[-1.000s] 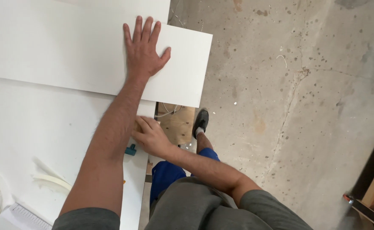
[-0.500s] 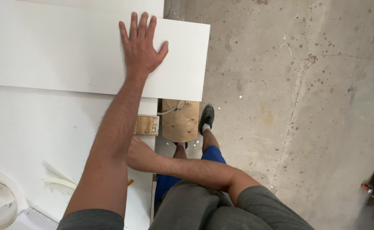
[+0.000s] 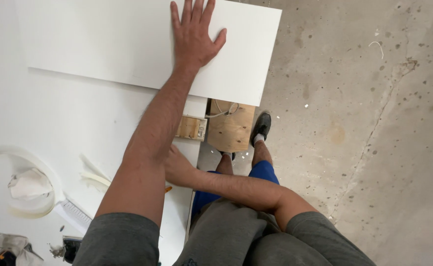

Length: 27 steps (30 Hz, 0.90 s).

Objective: Apply and finish edge banding on a wooden board using an iron, glue gun, and trimming tools

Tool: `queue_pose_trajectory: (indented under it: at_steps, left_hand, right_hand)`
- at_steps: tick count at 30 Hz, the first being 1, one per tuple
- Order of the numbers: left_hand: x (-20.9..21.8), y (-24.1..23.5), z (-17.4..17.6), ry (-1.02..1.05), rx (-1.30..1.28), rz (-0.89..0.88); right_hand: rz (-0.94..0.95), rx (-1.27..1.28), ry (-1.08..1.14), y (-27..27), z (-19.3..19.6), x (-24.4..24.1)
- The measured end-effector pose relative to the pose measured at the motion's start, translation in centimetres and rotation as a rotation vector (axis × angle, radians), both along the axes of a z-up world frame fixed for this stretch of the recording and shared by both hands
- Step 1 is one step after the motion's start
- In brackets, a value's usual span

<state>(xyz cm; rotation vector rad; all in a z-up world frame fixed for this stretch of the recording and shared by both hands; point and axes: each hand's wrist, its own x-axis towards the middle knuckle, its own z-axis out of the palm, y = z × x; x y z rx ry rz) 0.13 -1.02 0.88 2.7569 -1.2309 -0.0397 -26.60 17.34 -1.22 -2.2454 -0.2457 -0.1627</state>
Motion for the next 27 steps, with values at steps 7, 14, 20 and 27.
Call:
queue_pose_trajectory:
  at_steps: [7, 14, 20, 27]
  left_hand:
    - [0.0, -0.2, 0.3, 0.017, -0.022, -0.013]
    - [-0.1, 0.6, -0.4, -0.003, -0.118, -0.041]
    - [-0.1, 0.8, -0.3, -0.040, -0.174, -0.064]
    - [0.0, 0.9, -0.6, -0.021, -0.185, -0.061]
  right_hand:
    - [0.194, 0.148, 0.412, 1.0, 3.9, -1.6]
    - [0.342, 0.325, 0.904, -7.7, 5.6, -3.3]
    - [-0.266, 0.559, 0.479, -18.0, 2.3, -7.8]
    - [-0.639, 1.234, 0.445, -17.2, 2.6, -6.7]
